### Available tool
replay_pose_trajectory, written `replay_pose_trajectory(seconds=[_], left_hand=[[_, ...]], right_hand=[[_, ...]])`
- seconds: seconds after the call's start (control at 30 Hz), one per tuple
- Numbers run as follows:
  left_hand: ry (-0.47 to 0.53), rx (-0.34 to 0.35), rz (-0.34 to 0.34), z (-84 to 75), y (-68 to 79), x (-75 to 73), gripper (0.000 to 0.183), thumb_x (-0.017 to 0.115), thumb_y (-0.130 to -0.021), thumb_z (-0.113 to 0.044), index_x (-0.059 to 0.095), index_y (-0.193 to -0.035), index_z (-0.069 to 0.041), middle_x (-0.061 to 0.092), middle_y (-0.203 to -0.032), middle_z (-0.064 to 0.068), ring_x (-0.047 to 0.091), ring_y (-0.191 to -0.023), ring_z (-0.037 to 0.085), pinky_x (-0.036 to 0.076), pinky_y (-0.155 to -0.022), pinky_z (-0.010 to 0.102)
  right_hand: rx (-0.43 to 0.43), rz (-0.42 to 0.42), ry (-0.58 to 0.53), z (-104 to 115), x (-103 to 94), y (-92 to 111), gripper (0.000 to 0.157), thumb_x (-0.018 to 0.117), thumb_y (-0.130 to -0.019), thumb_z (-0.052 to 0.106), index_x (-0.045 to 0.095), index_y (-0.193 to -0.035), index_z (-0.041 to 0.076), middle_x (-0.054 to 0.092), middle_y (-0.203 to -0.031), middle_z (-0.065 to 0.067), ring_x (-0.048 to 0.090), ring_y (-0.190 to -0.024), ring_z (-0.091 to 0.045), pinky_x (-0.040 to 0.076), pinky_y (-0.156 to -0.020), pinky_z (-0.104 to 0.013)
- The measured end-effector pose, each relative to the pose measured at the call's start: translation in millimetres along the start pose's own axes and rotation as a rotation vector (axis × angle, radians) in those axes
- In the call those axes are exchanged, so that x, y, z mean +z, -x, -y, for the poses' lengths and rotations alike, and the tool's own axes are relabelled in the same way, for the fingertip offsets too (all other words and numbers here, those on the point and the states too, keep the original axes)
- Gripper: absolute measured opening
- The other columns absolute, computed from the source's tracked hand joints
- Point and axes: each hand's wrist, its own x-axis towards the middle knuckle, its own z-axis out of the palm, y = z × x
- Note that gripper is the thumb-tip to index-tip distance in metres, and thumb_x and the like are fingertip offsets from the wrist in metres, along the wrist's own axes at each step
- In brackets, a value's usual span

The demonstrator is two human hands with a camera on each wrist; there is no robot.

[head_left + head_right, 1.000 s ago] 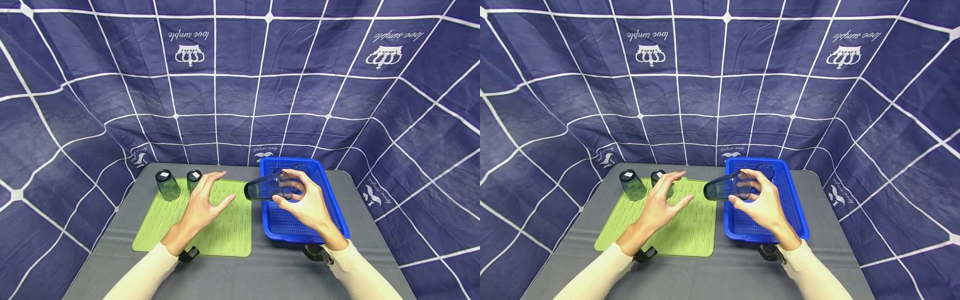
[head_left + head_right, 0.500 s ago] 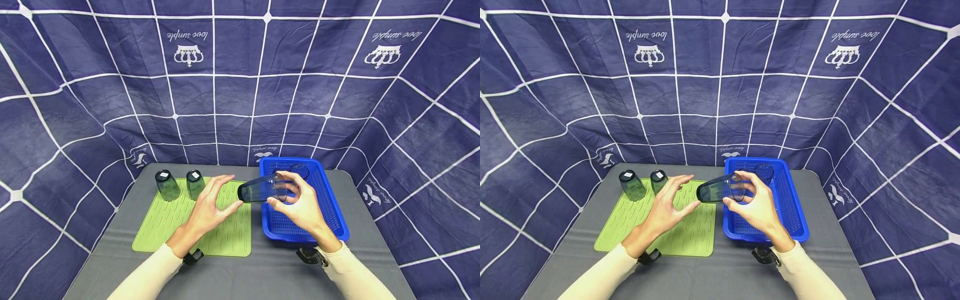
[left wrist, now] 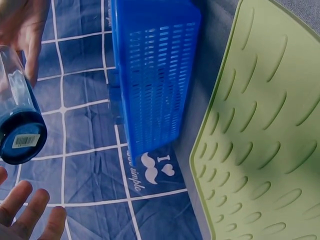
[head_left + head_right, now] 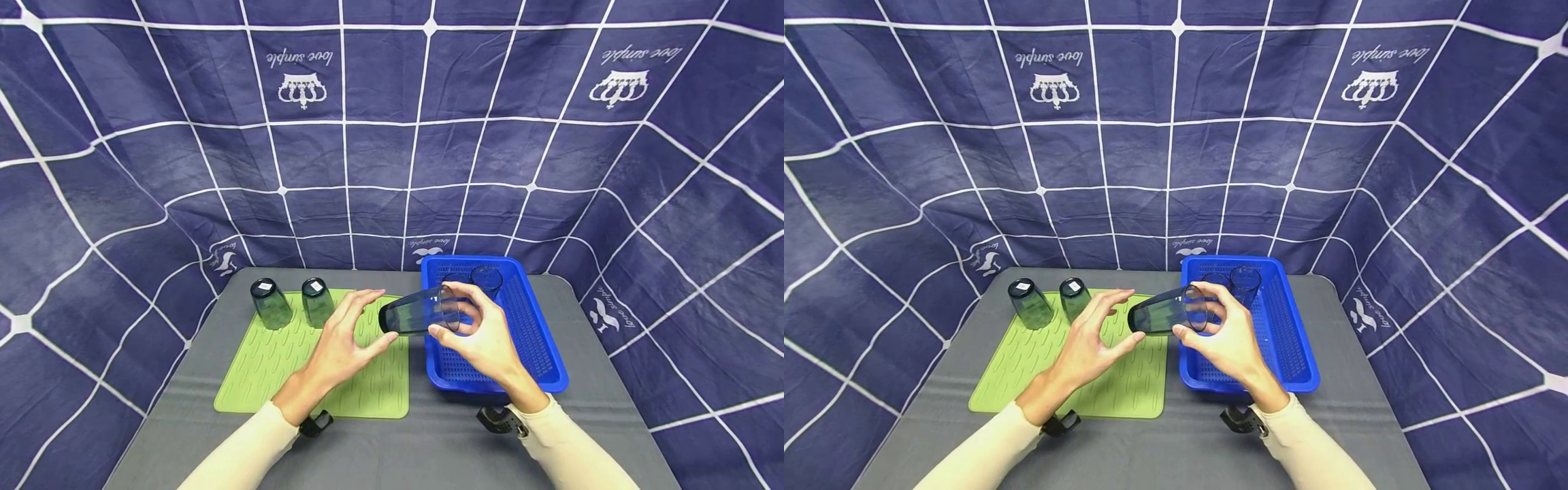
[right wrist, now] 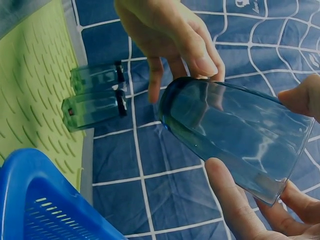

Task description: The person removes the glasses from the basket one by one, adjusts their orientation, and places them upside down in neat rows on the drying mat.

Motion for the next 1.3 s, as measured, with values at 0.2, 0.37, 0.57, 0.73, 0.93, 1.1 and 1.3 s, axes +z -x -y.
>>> replay_pose_trajectory(seconds=[0.2,0.37,0.57,0.73,0.93,1.1,1.3], left_hand=[[0.006,0.012,-0.004,-1.4,0.8,2.1,0.079,0.1,-0.093,-0.034,0.065,-0.162,-0.017,0.071,-0.156,0.007,0.072,-0.143,0.028,0.065,-0.113,0.05],[0.022,-0.002,0.004,-2.3,2.6,3.5,0.079,0.1,-0.093,-0.032,0.065,-0.162,-0.017,0.071,-0.156,0.007,0.073,-0.14,0.028,0.068,-0.105,0.047],[0.059,-0.008,0.009,-2.3,3.6,5.4,0.08,0.1,-0.092,-0.032,0.065,-0.162,-0.013,0.072,-0.155,0.007,0.072,-0.139,0.026,0.07,-0.101,0.047],[0.084,-0.006,0.015,-3.7,4.4,6.7,0.081,0.1,-0.092,-0.032,0.064,-0.163,-0.016,0.072,-0.154,0.006,0.074,-0.136,0.025,0.071,-0.1,0.039],[0.115,-0.015,0.034,-4.0,5.4,7.1,0.081,0.101,-0.092,-0.03,0.064,-0.163,-0.018,0.072,-0.154,0.006,0.075,-0.134,0.023,0.071,-0.101,0.038],[0.172,-0.042,0.05,-4.8,6.8,7.5,0.079,0.101,-0.093,-0.027,0.064,-0.162,-0.017,0.072,-0.153,0.005,0.075,-0.131,0.023,0.07,-0.101,0.035],[0.238,-0.07,0.058,-3.7,8.2,9.4,0.076,0.099,-0.095,-0.024,0.065,-0.162,-0.012,0.072,-0.154,0.004,0.074,-0.131,0.021,0.07,-0.099,0.031]], right_hand=[[-0.007,0.004,-0.025,-1,3.8,0,0.076,0.092,-0.088,-0.008,0.063,-0.157,0.0,0.066,-0.156,-0.018,0.079,-0.122,-0.009,0.073,-0.094,-0.031],[-0.004,0.01,-0.043,-1,6.0,0,0.076,0.092,-0.088,-0.009,0.062,-0.158,-0.002,0.066,-0.154,-0.014,0.08,-0.122,-0.011,0.073,-0.093,-0.032],[0.006,0.017,-0.062,-1,8.8,1,0.079,0.091,-0.087,-0.01,0.06,-0.159,-0.005,0.067,-0.152,-0.008,0.08,-0.122,-0.009,0.073,-0.093,-0.032],[0.01,0.025,-0.075,-3,11.1,3,0.077,0.09,-0.088,-0.01,0.06,-0.159,-0.005,0.067,-0.151,-0.006,0.08,-0.121,-0.009,0.073,-0.092,-0.03],[0.02,0.034,-0.1,-4,15.5,4,0.076,0.089,-0.088,-0.01,0.06,-0.159,-0.003,0.065,-0.154,-0.017,0.079,-0.123,-0.01,0.073,-0.093,-0.03],[0.024,0.034,-0.113,-7,19.4,5,0.076,0.087,-0.088,-0.01,0.06,-0.159,-0.004,0.064,-0.156,-0.021,0.078,-0.124,-0.01,0.072,-0.092,-0.028],[0.006,0.032,-0.155,-12,24.2,6,0.074,0.084,-0.088,-0.012,0.059,-0.157,-0.008,0.065,-0.152,-0.013,0.078,-0.122,-0.012,0.072,-0.092,-0.03]])
